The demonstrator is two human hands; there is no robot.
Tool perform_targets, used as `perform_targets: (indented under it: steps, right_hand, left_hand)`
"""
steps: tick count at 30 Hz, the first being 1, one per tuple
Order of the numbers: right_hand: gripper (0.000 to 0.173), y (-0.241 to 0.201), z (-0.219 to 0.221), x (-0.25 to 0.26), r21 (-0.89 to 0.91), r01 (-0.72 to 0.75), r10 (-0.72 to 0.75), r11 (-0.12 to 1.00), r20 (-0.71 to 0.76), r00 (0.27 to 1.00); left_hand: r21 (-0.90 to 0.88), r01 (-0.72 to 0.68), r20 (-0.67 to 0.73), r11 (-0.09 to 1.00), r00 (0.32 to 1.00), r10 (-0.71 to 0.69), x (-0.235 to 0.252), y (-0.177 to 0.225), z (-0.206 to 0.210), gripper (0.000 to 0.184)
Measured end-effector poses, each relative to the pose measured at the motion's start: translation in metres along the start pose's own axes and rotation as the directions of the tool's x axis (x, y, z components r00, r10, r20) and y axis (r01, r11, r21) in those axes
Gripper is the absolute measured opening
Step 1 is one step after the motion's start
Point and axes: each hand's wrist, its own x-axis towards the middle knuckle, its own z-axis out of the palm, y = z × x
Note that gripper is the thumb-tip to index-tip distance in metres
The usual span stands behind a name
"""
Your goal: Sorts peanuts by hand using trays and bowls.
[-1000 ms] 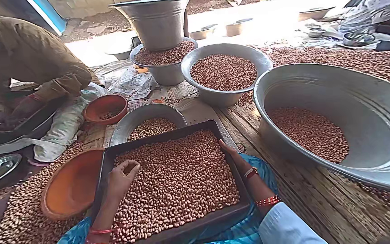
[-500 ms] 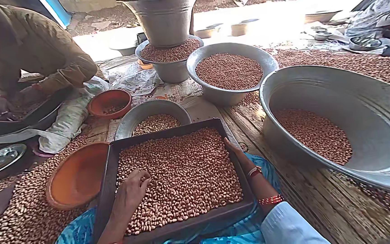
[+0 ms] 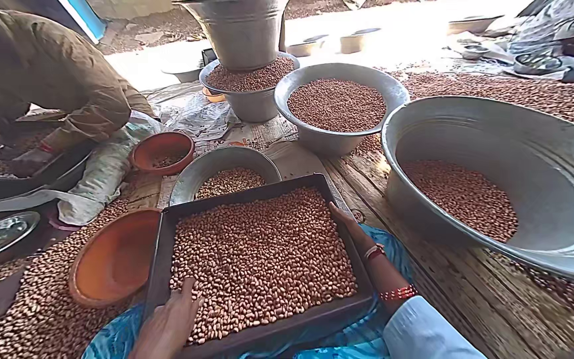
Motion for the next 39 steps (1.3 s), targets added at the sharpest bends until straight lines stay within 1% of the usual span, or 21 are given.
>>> perform_targets:
  steps: [2, 4, 5, 7, 8, 9, 11, 12, 13, 15, 17, 19, 21, 24, 25, 27, 29, 30, 31, 36, 39]
  right_hand:
    - [0.038, 0.001, -0.002, 0.001, -0.026, 0.016, -0.016, 1.000, 0.007, 1.000]
    - [0.038, 0.002, -0.004, 0.001, -0.033, 0.030, -0.030, 0.999, 0.008, 1.000]
    - [0.038, 0.002, -0.003, 0.001, -0.025, 0.025, -0.025, 0.999, 0.002, 1.000]
    - [0.037, 0.002, -0.002, 0.002, -0.008, 0.017, -0.017, 1.000, -0.002, 1.000]
    - [0.037, 0.001, -0.002, 0.002, -0.002, 0.016, -0.016, 1.000, -0.005, 1.000]
    - [0.036, 0.001, -0.003, 0.002, 0.004, 0.012, -0.012, 1.000, -0.014, 1.000]
    - [0.036, 0.001, -0.003, 0.003, 0.013, 0.008, -0.008, 1.000, 0.004, 1.000]
    - [0.035, 0.001, -0.004, 0.003, 0.020, 0.010, -0.011, 1.000, 0.018, 1.000]
    - [0.035, 0.001, -0.004, 0.003, 0.025, 0.016, -0.016, 1.000, 0.030, 0.999]
    - [0.036, 0.002, -0.006, 0.004, 0.022, 0.016, -0.017, 1.000, 0.037, 0.999]
    - [0.036, 0.002, -0.006, 0.005, 0.014, 0.013, -0.013, 1.000, 0.036, 0.999]
    - [0.036, 0.001, -0.006, 0.005, 0.011, 0.011, -0.011, 1.000, 0.028, 1.000]
    - [0.036, 0.001, -0.005, 0.003, 0.004, 0.000, 0.000, 1.000, 0.023, 1.000]
    - [0.035, 0.001, -0.005, 0.004, 0.013, 0.012, -0.013, 1.000, 0.031, 0.999]
    - [0.035, 0.001, -0.006, 0.004, 0.017, 0.018, -0.018, 1.000, 0.028, 0.999]
    - [0.035, 0.003, -0.007, 0.004, 0.022, 0.028, -0.029, 0.999, 0.028, 0.999]
    - [0.036, 0.004, -0.008, 0.005, 0.024, 0.031, -0.032, 0.999, 0.041, 0.999]
    - [0.036, 0.005, -0.008, 0.006, 0.025, 0.031, -0.033, 0.999, 0.048, 0.998]
    - [0.036, 0.005, -0.008, 0.006, 0.026, 0.032, -0.033, 0.999, 0.047, 0.998]
    - [0.035, 0.003, -0.006, 0.004, 0.030, 0.032, -0.034, 0.999, 0.054, 0.998]
    - [0.036, 0.004, -0.006, 0.005, 0.019, 0.035, -0.036, 0.999, 0.070, 0.997]
  left_hand:
    - [-0.015, 0.012, 0.031, 1.000, 0.999, -0.012, 0.001, 0.036, 0.013, 0.065]
    - [-0.225, -0.154, -0.033, 0.962, 0.988, 0.151, 0.003, 0.056, 0.016, 0.061]
    - [-0.403, -0.265, -0.090, 0.876, 0.964, 0.250, 0.008, 0.059, 0.017, 0.059]
    - [-0.715, -0.391, -0.236, 0.579, 0.915, 0.327, 0.020, 0.062, 0.011, 0.059]
    - [-0.770, -0.432, -0.320, 0.470, 0.898, 0.302, 0.024, 0.062, 0.003, 0.057]
    - [-0.734, -0.498, -0.427, 0.462, 0.867, 0.256, 0.031, 0.056, -0.005, 0.056]
    - [-0.469, -0.578, -0.650, 0.668, 0.738, 0.182, 0.054, 0.033, -0.021, 0.051]
    - [-0.338, -0.543, -0.702, 0.769, 0.689, 0.178, 0.067, 0.018, -0.029, 0.046]
    - [-0.258, -0.468, -0.699, 0.845, 0.694, 0.171, 0.078, 0.007, -0.037, 0.042]
    - [-0.194, -0.265, -0.562, 0.944, 0.819, 0.115, 0.093, 0.003, -0.050, 0.045]
    - [-0.115, -0.106, -0.406, 0.988, 0.912, 0.051, 0.099, 0.022, -0.050, 0.061]
    - [-0.030, -0.011, -0.307, 0.999, 0.952, 0.002, 0.094, 0.057, -0.037, 0.074]
    - [0.035, -0.018, -0.195, 0.999, 0.981, 0.024, 0.078, 0.088, -0.028, 0.079]
    - [-0.025, -0.287, -0.055, 0.958, 0.957, 0.285, 0.050, 0.101, -0.029, 0.067]
    - [-0.098, -0.381, -0.096, 0.919, 0.923, 0.373, 0.041, 0.099, -0.029, 0.058]
    - [-0.175, -0.521, -0.348, 0.835, 0.826, 0.443, 0.025, 0.093, -0.022, 0.039]
    - [-0.120, -0.603, -0.606, 0.789, 0.673, 0.423, 0.017, 0.088, -0.010, 0.030]
    - [-0.082, -0.618, -0.682, 0.782, 0.607, 0.408, 0.017, 0.084, -0.005, 0.026]
    - [-0.065, -0.619, -0.716, 0.782, 0.575, 0.396, 0.018, 0.079, -0.002, 0.023]
    - [-0.077, -0.584, -0.700, 0.808, 0.609, 0.373, 0.022, 0.067, 0.007, 0.017]
    - [-0.006, -0.596, -0.706, 0.803, 0.571, 0.419, 0.024, 0.077, 0.017, 0.016]
